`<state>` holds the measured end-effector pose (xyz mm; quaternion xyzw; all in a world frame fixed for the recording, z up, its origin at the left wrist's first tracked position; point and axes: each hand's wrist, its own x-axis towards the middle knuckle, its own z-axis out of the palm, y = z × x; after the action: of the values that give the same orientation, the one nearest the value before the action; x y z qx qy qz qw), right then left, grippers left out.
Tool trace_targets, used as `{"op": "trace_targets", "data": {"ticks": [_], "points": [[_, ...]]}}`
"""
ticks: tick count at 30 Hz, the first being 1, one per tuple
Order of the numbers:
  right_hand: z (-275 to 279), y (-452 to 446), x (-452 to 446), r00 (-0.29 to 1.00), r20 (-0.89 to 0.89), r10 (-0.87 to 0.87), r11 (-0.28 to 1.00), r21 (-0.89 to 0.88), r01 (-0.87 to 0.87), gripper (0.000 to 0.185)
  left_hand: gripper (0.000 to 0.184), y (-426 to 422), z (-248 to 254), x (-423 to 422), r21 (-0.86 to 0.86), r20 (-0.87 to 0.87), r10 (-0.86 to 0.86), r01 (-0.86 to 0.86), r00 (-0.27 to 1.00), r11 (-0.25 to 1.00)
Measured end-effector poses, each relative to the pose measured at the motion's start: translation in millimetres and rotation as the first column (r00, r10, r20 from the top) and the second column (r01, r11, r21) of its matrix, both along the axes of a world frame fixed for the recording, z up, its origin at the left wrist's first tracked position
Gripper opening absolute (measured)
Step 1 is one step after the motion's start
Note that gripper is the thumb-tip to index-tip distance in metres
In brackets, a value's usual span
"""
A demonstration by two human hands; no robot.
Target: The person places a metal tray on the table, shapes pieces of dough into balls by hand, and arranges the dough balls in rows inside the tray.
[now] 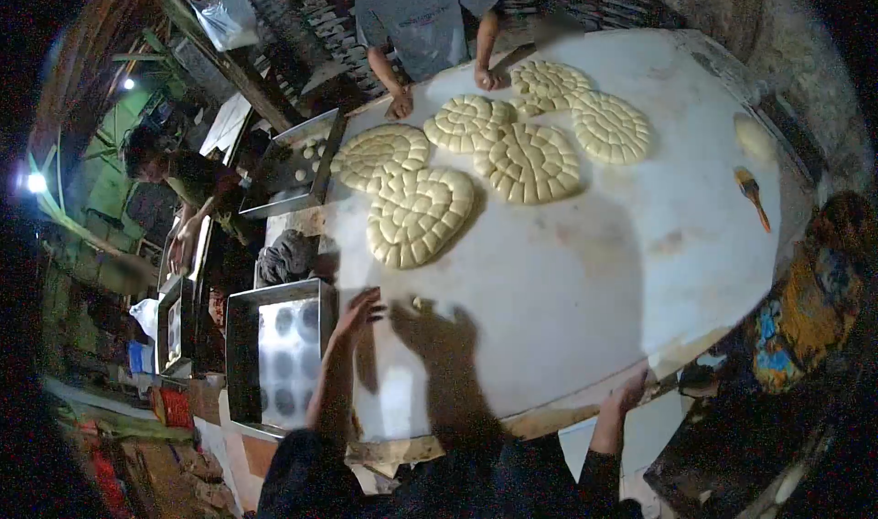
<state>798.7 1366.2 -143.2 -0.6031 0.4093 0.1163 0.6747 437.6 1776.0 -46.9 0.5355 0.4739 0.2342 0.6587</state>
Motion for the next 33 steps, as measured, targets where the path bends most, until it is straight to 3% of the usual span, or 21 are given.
{"op": "trace_targets", "data": {"ticks": [1, 3, 4, 5, 6, 7, 8, 10, 12, 15, 17, 18, 20, 21, 24, 26, 28, 29, 31, 32, 33], "points": [[22.2, 12.1, -5.0, 1.000, -0.013, -0.004, 1.000, -0.030, 0.004, 0.052, 0.046, 53.9, -48.8, 1.2, 0.314, -0.301, -0.008, 0.107, 0.954, 0.943], [-48.2, -24.2, 0.9, 0.975, 0.177, 0.136, 0.942, -0.329, -0.071, 0.055, 0.056, 90.4, -52.8, 44.3, 0.334, -0.511, 0.329, -0.169, 0.794, 0.927], [-85.2, -46.2, 0.7, 0.920, 0.239, 0.311, 0.790, -0.604, -0.110, 0.057, 0.064, 129.3, -81.7, 41.7, 0.370, -0.725, 0.219, 0.102, 0.653, 0.923], [-111.2, -60.6, 2.6, 0.848, 0.215, 0.484, 0.548, -0.830, -0.102, 0.059, 0.067, 147.4, -108.5, 57.4, 0.429, -0.754, 0.328, 0.048, 0.569, 0.902], [-121.6, -65.4, 5.7, 0.791, 0.188, 0.582, 0.363, -0.931, -0.046, 0.061, 0.061, 194.0, -173.8, 43.4, 0.492, -0.640, 0.357, 0.007, 0.681, 0.870], [-137.2, -64.2, -6.9, 0.626, 0.599, 0.500, 0.770, -0.638, -0.006, 0.055, 0.056, 232.7, -227.2, 34.2, 0.542, -0.512, 0.364, -0.035, 0.778, 0.840], [-143.0, -58.7, -20.1, 0.439, 0.871, 0.223, 0.975, -0.189, -0.119, 0.050, 0.053, 229.3, -227.1, 44.2, 0.600, -0.480, 0.405, -0.046, 0.778, 0.799], [-124.3, -57.8, -18.1, 0.723, 0.598, 0.346, 0.889, -0.455, -0.048, 0.053, 0.047, 201.3, -187.2, 66.2, 0.666, -0.589, 0.461, 0.076, 0.664, 0.742], [-114.3, -53.1, -14.3, 0.843, 0.410, 0.349, 0.836, -0.543, -0.081, 0.056, 0.044, 163.8, -142.4, 75.1, 0.658, -0.699, 0.485, 0.208, 0.525, 0.724], [-106.3, -43.9, -9.5, 0.897, 0.273, 0.349, 0.806, -0.576, -0.138, 0.061, 0.033, 112.8, -122.1, 54.3, 0.488, -0.284, 0.587, -0.413, 0.758, 0.769], [-110.9, -35.0, 0.8, 0.910, 0.248, 0.333, 0.836, -0.524, -0.163, 0.064, 0.032, 47.2, -90.9, 39.6, 0.533, -0.190, 0.495, -0.334, 0.848, 0.777], [-154.6, -43.1, 16.6, 0.911, 0.264, 0.316, 0.876, -0.451, -0.173, 0.063, 0.039, 25.9, -77.8, 31.2, 0.392, 0.011, 0.532, -0.493, 0.847, 0.777], [-240.8, -60.0, 45.8, 0.918, 0.286, 0.274, 0.937, -0.296, -0.187, 0.061, 0.045, -5.8, -97.7, 2.1, 0.697, -0.473, 0.590, -0.132, 0.654, 0.705], [-92.6, -31.5, 12.7, 0.958, 0.251, 0.140, 0.989, 0.001, -0.145, 0.057, 0.048, -33.5, -85.3, -8.0, 0.704, -0.466, 0.578, -0.115, 0.670, 0.700], [-45.9, -33.1, 17.3, 0.909, 0.219, 0.356, 0.931, -0.172, -0.323, 0.054, 0.055, -109.6, -52.3, -40.5, 0.760, -0.386, 0.642, -0.166, 0.663, 0.628], [14.0, -18.2, -10.2, 0.913, 0.201, 0.356, 0.931, -0.162, -0.328, 0.052, 0.048, -132.9, -62.6, -83.4, 0.652, -0.359, 0.607, -0.274, 0.709, 0.707], [21.5, -22.0, -44.2, 0.937, 0.201, 0.284, 0.958, -0.099, -0.269, 0.050, 0.038, -154.0, -45.7, -118.9, 0.376, -0.381, 0.321, -0.172, 0.867, 0.910], [-1.7, -24.6, -59.4, 0.721, 0.490, 0.490, 0.870, -0.230, -0.435, 0.049, 0.034, -175.9, -38.7, -124.7, 0.274, -0.129, 0.409, -0.364, 0.903, 0.890], [21.7, -19.2, -109.5, 0.293, 0.684, 0.668, 0.673, -0.386, -0.631, 0.049, 0.027, -204.6, -43.8, -133.9, 0.150, 0.318, 0.423, -0.485, 0.849, 0.861], [59.7, -5.5, -159.4, 0.206, 0.688, 0.696, 0.579, -0.367, -0.728, 0.049, 0.023, -227.4, -26.3, -131.4, 0.163, 0.322, 0.395, -0.462, 0.860, 0.872], [30.5, 4.1, -181.7, 0.119, 0.751, 0.650, 0.480, -0.284, -0.830, 0.051, 0.020, -253.8, -5.2, -123.4, 0.136, 0.398, 0.347, -0.429, 0.849, 0.893]]}}
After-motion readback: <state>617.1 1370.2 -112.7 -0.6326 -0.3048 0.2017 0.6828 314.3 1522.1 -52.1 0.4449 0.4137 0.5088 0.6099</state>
